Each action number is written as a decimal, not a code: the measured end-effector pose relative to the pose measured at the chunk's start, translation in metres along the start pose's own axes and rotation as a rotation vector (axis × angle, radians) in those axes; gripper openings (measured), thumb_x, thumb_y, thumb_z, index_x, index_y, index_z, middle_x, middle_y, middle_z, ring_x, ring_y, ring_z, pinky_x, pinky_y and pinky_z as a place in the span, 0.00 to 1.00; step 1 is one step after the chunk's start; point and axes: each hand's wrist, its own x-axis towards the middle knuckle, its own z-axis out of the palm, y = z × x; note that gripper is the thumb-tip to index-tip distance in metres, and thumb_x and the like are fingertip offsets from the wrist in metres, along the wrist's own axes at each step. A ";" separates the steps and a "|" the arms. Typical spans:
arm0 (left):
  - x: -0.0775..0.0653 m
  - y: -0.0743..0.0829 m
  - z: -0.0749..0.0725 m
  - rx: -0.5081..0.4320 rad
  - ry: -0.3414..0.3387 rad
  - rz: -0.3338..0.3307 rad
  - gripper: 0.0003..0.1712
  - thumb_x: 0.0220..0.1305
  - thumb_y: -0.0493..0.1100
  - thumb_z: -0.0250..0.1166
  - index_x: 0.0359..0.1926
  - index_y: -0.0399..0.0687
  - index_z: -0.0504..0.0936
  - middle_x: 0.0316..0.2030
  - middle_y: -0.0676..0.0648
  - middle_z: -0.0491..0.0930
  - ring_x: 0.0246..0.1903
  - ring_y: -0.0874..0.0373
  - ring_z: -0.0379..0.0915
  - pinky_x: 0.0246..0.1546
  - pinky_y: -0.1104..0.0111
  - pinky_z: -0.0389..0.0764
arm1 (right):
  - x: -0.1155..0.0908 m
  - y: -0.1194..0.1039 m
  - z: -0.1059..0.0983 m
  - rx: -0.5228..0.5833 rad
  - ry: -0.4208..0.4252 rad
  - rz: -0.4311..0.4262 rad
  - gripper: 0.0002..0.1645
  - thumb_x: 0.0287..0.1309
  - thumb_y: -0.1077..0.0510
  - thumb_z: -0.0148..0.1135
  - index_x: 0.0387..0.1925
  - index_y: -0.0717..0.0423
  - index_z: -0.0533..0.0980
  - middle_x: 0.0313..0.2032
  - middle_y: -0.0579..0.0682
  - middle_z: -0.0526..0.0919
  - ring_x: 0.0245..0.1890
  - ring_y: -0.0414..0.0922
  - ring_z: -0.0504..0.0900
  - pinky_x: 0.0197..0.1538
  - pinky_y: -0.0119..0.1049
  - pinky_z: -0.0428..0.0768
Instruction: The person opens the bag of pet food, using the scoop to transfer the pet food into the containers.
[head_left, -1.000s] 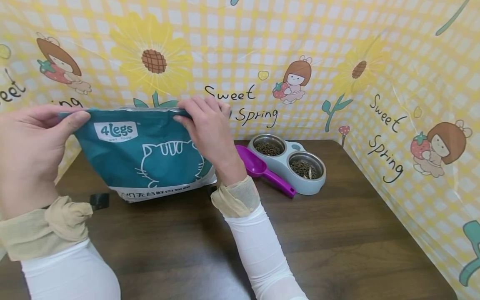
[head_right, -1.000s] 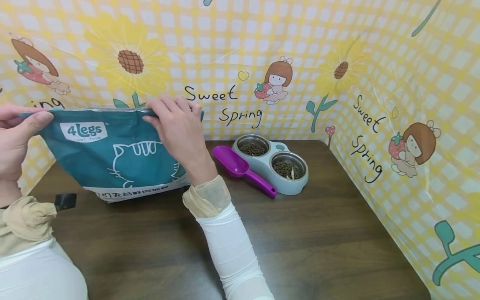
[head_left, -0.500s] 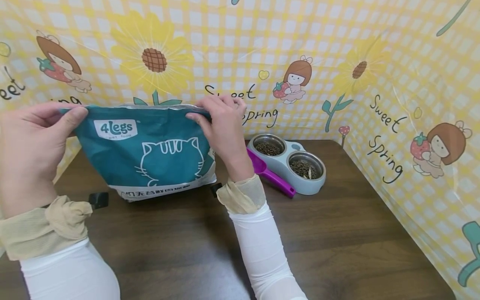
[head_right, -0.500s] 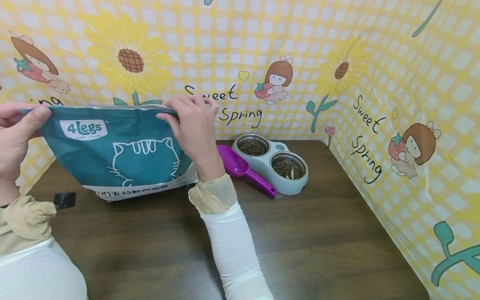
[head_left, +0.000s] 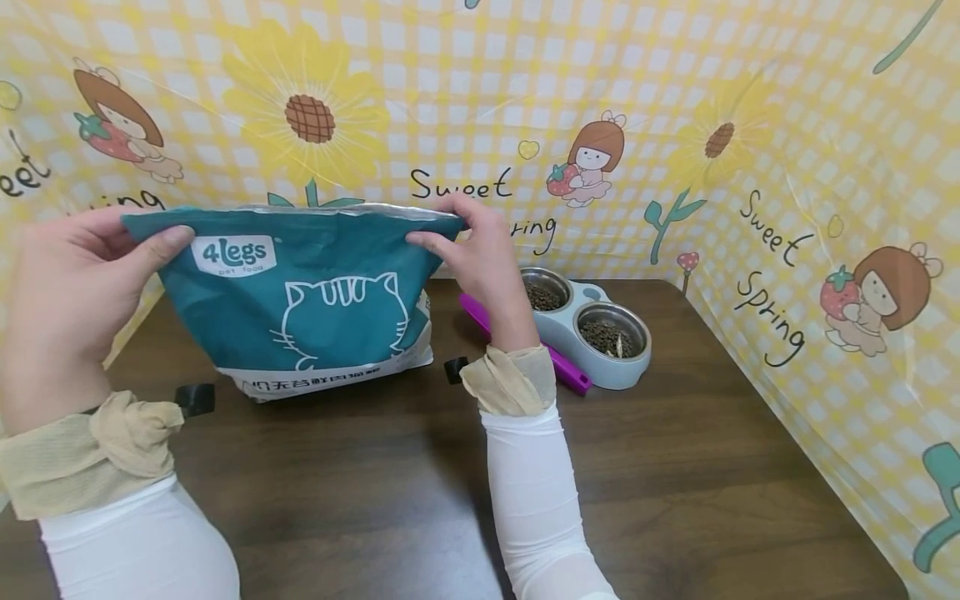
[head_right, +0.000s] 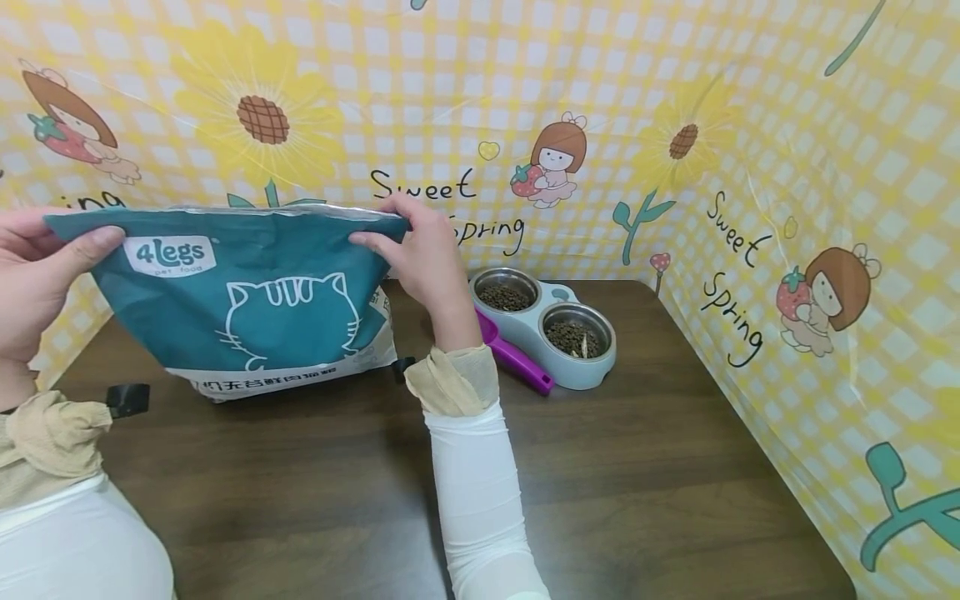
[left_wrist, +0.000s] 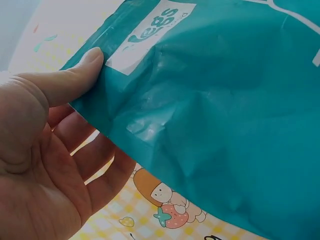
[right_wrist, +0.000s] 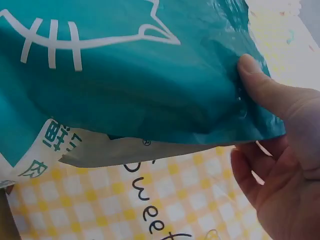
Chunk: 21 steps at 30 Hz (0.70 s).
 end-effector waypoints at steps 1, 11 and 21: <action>0.000 0.000 0.000 0.002 -0.006 0.002 0.14 0.75 0.43 0.70 0.45 0.76 0.88 0.31 0.81 0.86 0.31 0.84 0.82 0.38 0.91 0.77 | 0.000 0.002 -0.001 0.024 0.003 -0.001 0.19 0.60 0.57 0.82 0.51 0.57 0.87 0.48 0.54 0.94 0.52 0.47 0.87 0.62 0.40 0.84; 0.002 -0.003 0.000 -0.052 -0.040 0.016 0.14 0.76 0.40 0.69 0.52 0.68 0.90 0.35 0.78 0.88 0.32 0.80 0.85 0.40 0.90 0.79 | 0.003 0.009 -0.003 0.193 -0.044 0.048 0.16 0.65 0.58 0.78 0.52 0.59 0.88 0.48 0.56 0.92 0.46 0.42 0.88 0.53 0.33 0.87; 0.006 -0.010 -0.002 -0.130 -0.020 -0.008 0.12 0.75 0.41 0.69 0.50 0.64 0.93 0.33 0.74 0.90 0.34 0.78 0.84 0.41 0.90 0.79 | 0.003 0.011 -0.003 0.362 -0.029 0.133 0.11 0.69 0.60 0.74 0.47 0.64 0.89 0.36 0.60 0.93 0.35 0.39 0.88 0.42 0.30 0.79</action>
